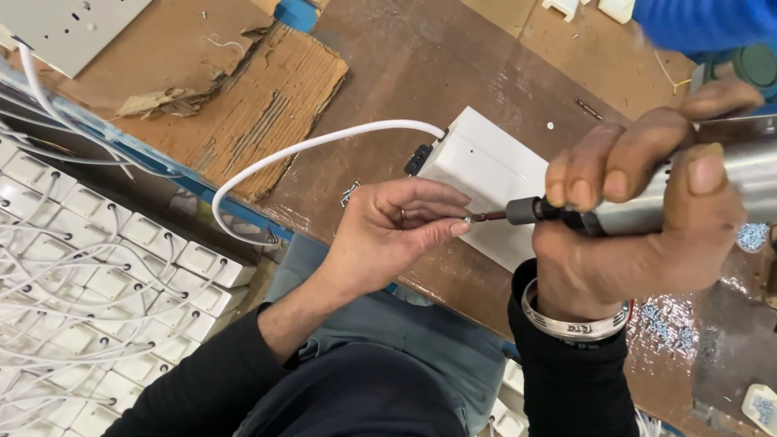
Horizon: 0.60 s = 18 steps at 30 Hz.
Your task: Assembling electronic components and securing screws into white boxes using manual and pneumatic tools.
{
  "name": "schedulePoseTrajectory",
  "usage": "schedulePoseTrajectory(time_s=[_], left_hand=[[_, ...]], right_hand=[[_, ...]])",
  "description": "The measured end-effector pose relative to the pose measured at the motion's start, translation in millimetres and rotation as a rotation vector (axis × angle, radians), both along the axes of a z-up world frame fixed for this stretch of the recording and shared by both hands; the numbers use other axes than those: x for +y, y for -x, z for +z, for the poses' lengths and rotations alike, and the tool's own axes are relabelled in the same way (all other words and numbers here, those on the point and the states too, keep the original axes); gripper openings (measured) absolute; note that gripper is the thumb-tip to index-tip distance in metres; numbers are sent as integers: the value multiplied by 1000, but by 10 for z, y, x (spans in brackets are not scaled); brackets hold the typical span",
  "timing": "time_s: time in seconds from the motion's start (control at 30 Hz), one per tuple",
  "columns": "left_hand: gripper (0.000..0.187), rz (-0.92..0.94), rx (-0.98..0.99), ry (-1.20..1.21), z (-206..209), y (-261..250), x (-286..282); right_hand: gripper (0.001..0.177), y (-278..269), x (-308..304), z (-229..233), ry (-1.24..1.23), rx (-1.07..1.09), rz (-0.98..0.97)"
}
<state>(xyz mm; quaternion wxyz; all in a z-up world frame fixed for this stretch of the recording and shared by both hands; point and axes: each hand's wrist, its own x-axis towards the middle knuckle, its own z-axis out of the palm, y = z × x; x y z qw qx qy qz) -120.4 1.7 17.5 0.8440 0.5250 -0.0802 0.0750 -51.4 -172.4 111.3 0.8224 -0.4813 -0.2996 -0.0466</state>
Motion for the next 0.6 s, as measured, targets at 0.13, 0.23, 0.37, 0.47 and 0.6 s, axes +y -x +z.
schedulePoseTrajectory(time_s=[0.13,0.23,0.37,0.47,0.6], left_hand=[[23,0,10,6,1,-2,-9],[23,-2,-3,27,7,-8,-5],[23,-7,-2,46,0,-1,-9],[23,3,5,29,-23,-6,10],[23,4,7,39,-22,-6,26]], right_hand=[[33,14,-2,5,24,-27,-10],[32,-14,36,1,30,-48,-9],[29,-31,33,-16,40,-68,-30],[29,-54,17,-31,35,-60,-35],[29,-79,23,-47,50,-79,-34]])
